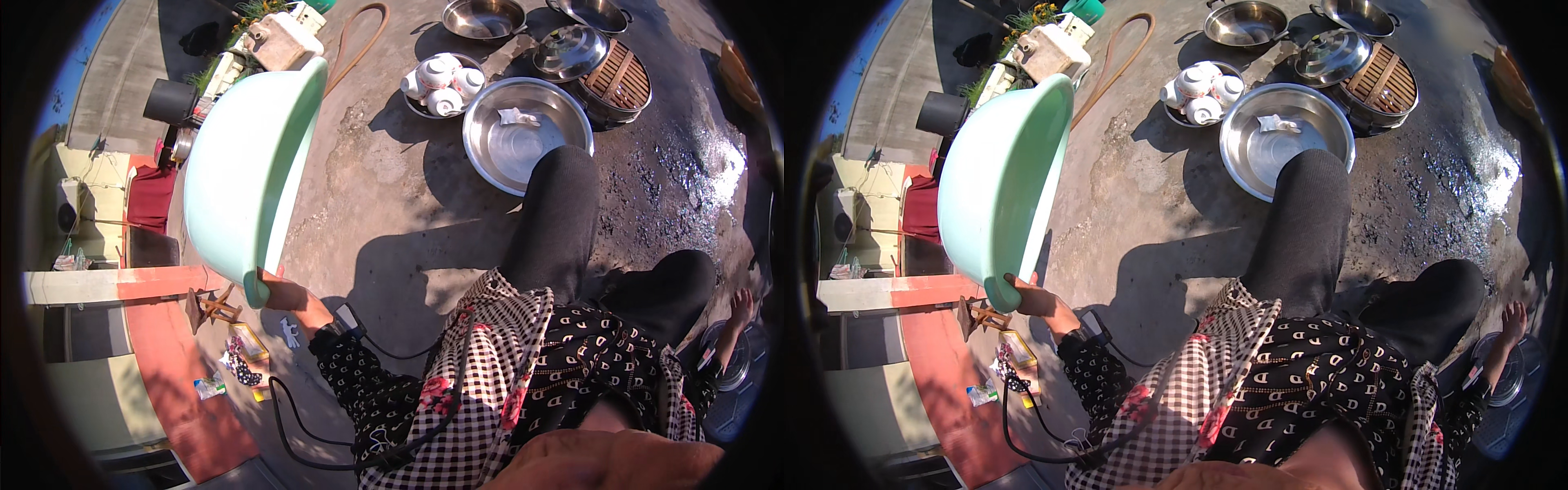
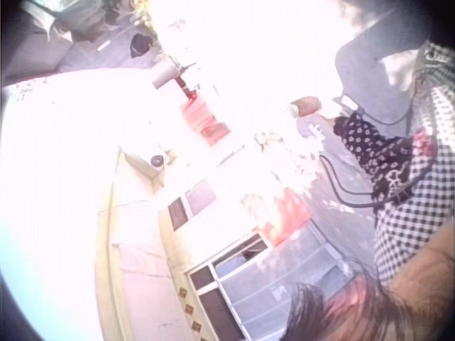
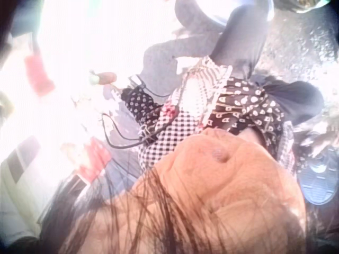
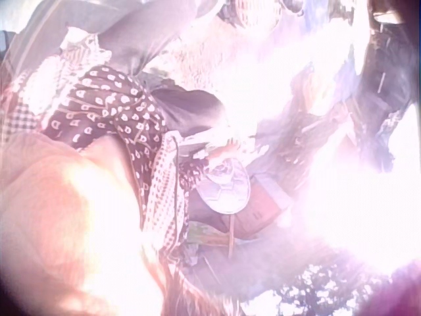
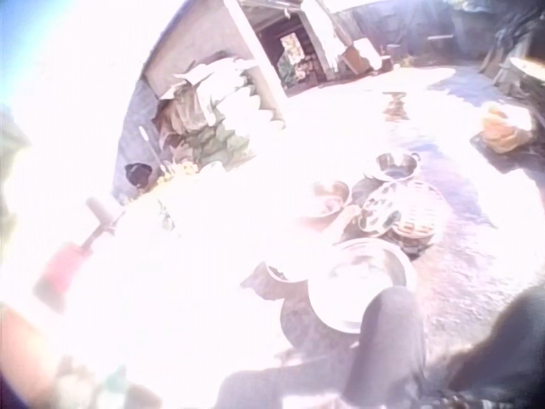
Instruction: The person scrubs a black wok with a steel wool pad, rinses it, and sets it aside. They then scrub and rinse a light green plastic basin, followed by rinsing their hands in a metal bowl.
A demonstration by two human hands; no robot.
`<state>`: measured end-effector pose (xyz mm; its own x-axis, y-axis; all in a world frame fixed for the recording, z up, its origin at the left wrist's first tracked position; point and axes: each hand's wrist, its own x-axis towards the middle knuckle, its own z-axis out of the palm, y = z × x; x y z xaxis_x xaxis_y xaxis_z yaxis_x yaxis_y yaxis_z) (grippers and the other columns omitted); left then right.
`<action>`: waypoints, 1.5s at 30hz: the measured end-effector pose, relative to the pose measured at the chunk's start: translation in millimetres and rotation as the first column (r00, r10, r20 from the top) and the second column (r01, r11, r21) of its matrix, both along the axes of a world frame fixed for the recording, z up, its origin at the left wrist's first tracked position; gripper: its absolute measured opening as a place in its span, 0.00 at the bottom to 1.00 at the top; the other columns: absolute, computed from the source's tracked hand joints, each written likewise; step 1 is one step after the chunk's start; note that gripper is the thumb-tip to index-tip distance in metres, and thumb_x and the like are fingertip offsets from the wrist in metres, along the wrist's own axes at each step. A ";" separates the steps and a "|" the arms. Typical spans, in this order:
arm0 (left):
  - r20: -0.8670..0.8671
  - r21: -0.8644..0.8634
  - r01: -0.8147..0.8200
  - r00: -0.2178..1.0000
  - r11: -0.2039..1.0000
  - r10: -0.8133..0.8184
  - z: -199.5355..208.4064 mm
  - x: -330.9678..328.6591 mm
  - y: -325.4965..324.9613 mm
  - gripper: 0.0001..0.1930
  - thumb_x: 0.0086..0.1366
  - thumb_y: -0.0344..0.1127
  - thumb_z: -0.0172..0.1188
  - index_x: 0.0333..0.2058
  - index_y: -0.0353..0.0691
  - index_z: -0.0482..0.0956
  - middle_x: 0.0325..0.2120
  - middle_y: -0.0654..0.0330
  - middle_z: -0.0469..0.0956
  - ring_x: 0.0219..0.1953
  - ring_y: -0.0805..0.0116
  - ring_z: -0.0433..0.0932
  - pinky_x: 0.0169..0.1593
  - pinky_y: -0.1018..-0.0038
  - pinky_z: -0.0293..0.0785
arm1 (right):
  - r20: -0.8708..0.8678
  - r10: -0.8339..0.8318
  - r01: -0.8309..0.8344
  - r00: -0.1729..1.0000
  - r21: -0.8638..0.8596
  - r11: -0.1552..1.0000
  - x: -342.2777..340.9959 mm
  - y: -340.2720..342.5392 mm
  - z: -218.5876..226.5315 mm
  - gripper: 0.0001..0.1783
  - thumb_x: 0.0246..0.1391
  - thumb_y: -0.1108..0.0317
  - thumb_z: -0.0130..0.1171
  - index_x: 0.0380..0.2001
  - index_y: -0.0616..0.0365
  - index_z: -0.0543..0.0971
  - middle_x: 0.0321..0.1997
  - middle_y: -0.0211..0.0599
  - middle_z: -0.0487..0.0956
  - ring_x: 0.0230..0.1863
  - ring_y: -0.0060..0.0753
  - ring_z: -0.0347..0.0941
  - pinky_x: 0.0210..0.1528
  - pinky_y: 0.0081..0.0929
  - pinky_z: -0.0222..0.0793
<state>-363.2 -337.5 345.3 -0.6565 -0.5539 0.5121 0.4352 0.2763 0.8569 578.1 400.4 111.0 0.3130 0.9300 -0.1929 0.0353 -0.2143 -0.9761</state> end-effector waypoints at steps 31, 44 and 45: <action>0.695 0.348 -0.060 0.686 0.936 -0.214 -140.3 -7.9 89.1 0.33 0.68 0.57 0.59 0.58 0.33 0.68 0.53 0.53 0.75 0.49 0.60 0.77 0.44 0.66 0.82 | 0.273 -0.215 0.266 0.938 -0.163 0.950 91.2 -159.3 -47.5 0.19 0.60 0.62 0.60 0.53 0.55 0.76 0.43 0.35 0.78 0.34 0.34 0.77 0.33 0.30 0.77; 0.904 0.417 0.362 -0.076 0.833 -0.420 -312.8 -8.7 149.0 0.24 0.67 0.55 0.61 0.44 0.37 0.70 0.29 0.59 0.72 0.24 0.68 0.69 0.29 0.78 0.70 | 0.438 -0.440 0.533 0.784 -0.110 0.839 4.4 -354.6 60.4 0.15 0.61 0.64 0.58 0.49 0.55 0.81 0.36 0.33 0.83 0.25 0.24 0.77 0.25 0.23 0.73; 0.913 0.400 0.415 -0.105 0.817 -0.393 -309.9 -8.4 163.6 0.24 0.67 0.55 0.61 0.44 0.37 0.70 0.29 0.59 0.72 0.24 0.68 0.69 0.29 0.78 0.70 | 0.461 -0.451 0.556 0.764 -0.117 0.823 -1.2 -371.0 70.8 0.14 0.61 0.65 0.57 0.47 0.56 0.81 0.35 0.32 0.83 0.25 0.23 0.77 0.26 0.22 0.74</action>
<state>-371.6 -173.9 35.4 -0.6236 0.0212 -0.7814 -0.7053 0.4157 0.5742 576.9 29.3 181.9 0.8191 0.5578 -0.1341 0.2268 -0.5295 -0.8174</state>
